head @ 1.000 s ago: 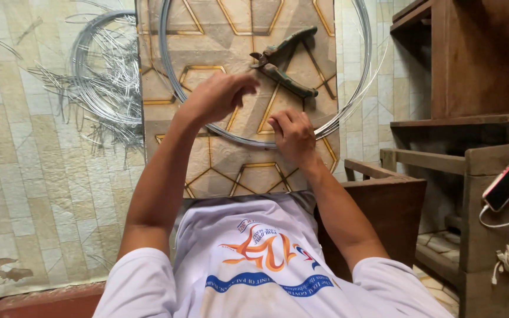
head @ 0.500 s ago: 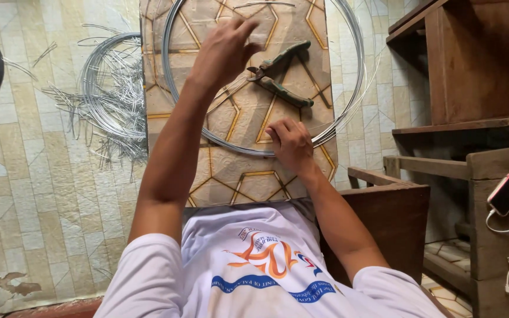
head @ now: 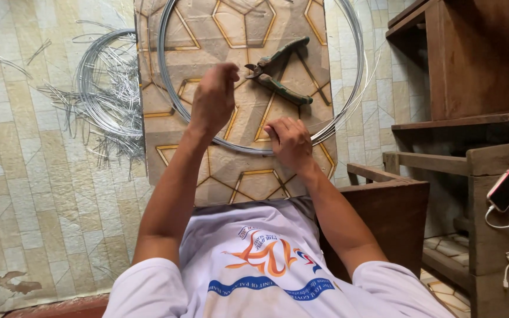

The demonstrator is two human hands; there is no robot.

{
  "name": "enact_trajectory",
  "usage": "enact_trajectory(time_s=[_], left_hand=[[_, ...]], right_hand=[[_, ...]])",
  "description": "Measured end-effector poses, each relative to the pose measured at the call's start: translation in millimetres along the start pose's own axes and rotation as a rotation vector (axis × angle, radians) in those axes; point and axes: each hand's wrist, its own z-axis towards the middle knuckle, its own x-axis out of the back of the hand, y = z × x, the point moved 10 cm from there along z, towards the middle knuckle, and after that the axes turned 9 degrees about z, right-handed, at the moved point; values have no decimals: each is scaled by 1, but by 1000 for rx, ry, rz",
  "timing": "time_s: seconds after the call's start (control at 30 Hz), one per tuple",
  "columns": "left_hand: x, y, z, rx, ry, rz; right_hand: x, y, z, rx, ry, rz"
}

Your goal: Cutting and bending metal wires to fit a geometric pattern on a wooden board

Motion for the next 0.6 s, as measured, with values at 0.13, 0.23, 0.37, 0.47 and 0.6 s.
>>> enact_trajectory(time_s=[0.13,0.23,0.37,0.47,0.6], left_hand=[[20,-3,-7,320,105,-693],[-24,-28,-53,665,0,-1093],[-22,-14,-80,677,-186,-1071],[31,19,-59,466,-291,-774],[65,74,-38,153,-453,-275]], right_hand=[[1,-4,3,8,-7,-11],[1,-5,2,-11,-2,-30],[4,1,-5,-21,-14,12],[8,-2,-4,13,-30,-29],[13,-16,-6,33,-111,-62]])
